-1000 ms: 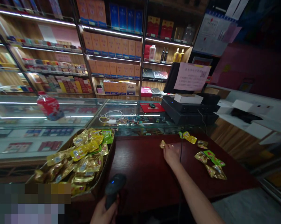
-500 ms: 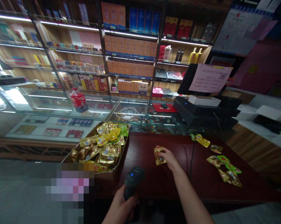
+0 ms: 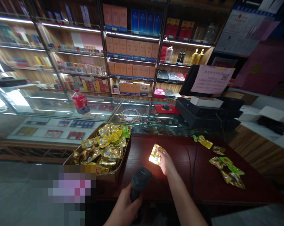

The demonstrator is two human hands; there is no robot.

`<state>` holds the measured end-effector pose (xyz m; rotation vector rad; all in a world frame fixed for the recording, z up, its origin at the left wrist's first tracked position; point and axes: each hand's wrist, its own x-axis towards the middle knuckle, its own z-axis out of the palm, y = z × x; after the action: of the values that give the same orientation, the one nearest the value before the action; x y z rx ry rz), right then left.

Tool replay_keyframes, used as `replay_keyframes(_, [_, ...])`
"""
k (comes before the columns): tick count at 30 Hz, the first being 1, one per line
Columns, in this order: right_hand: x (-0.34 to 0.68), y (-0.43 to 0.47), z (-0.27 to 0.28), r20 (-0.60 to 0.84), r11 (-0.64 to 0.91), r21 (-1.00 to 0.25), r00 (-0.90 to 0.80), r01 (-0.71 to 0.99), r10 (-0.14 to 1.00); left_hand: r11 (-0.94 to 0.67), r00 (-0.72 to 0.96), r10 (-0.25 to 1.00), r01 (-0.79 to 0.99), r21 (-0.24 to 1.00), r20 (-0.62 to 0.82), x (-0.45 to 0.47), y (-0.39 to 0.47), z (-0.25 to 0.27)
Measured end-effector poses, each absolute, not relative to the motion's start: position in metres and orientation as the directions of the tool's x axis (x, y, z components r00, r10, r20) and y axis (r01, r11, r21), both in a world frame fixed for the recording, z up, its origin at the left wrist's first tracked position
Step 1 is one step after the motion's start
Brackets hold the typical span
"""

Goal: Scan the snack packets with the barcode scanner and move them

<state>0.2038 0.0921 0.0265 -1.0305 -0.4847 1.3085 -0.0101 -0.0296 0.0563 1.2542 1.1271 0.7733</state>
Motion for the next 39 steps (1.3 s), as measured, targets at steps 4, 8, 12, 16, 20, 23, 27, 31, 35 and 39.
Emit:
replay_keyframes(4, [0.194, 0.09, 0.031, -0.238, -0.073, -0.821, 0.224, -0.566, 0.945, 0.186, 0.287, 0.935, 0.103, 0.977, -0.209, -0.009, -0.028, 0.054])
replay_keyframes(8, [0.182, 0.088, 0.035, -0.264, -0.108, -0.802, 0.186, -0.587, 0.946, 0.189, 0.283, 0.936, 0.091, 0.978, -0.207, -0.01, -0.027, 0.053])
replay_keyframes(12, [0.172, 0.085, 0.038, -0.268, -0.113, -0.774, 0.16, -0.623, 0.95, 0.19, 0.265, 0.942, 0.093, 0.977, -0.208, -0.013, -0.025, 0.051])
replay_keyframes(16, [0.165, 0.082, 0.04, -0.219, -0.058, -0.778, 0.183, -0.625, 0.958, 0.215, 0.266, 0.938, 0.062, 0.975, -0.224, -0.015, -0.023, 0.049])
replay_keyframes(20, [0.161, 0.08, 0.043, -0.249, -0.087, -0.752, 0.16, -0.654, 0.955, 0.219, 0.253, 0.942, 0.042, 0.975, -0.222, -0.015, -0.022, 0.046])
replay_keyframes(23, [0.159, 0.08, 0.046, -0.288, -0.122, -0.731, 0.141, -0.671, 0.947, 0.194, 0.249, 0.948, 0.033, 0.981, -0.196, -0.015, -0.022, 0.044])
replay_keyframes(27, [0.157, 0.076, 0.045, -0.231, -0.075, -0.75, 0.155, -0.657, 0.96, 0.16, 0.25, 0.954, 0.031, 0.987, -0.162, -0.018, -0.022, 0.039])
replay_keyframes(31, [0.158, 0.082, 0.039, -0.219, -0.063, -0.79, 0.185, -0.61, 0.958, 0.193, 0.23, 0.954, 0.024, 0.981, -0.193, -0.02, -0.019, 0.025])
replay_keyframes(35, [0.153, 0.118, 0.05, -0.116, 0.002, -0.927, 0.292, -0.376, 0.949, 0.263, 0.188, 0.946, 0.031, 0.964, -0.264, -0.023, -0.01, 0.007])
replay_keyframes(39, [0.126, 0.174, 0.08, 0.025, 0.062, -0.983, 0.203, -0.174, 0.979, 0.287, 0.143, 0.948, 0.006, 0.958, -0.285, -0.024, -0.004, -0.003])
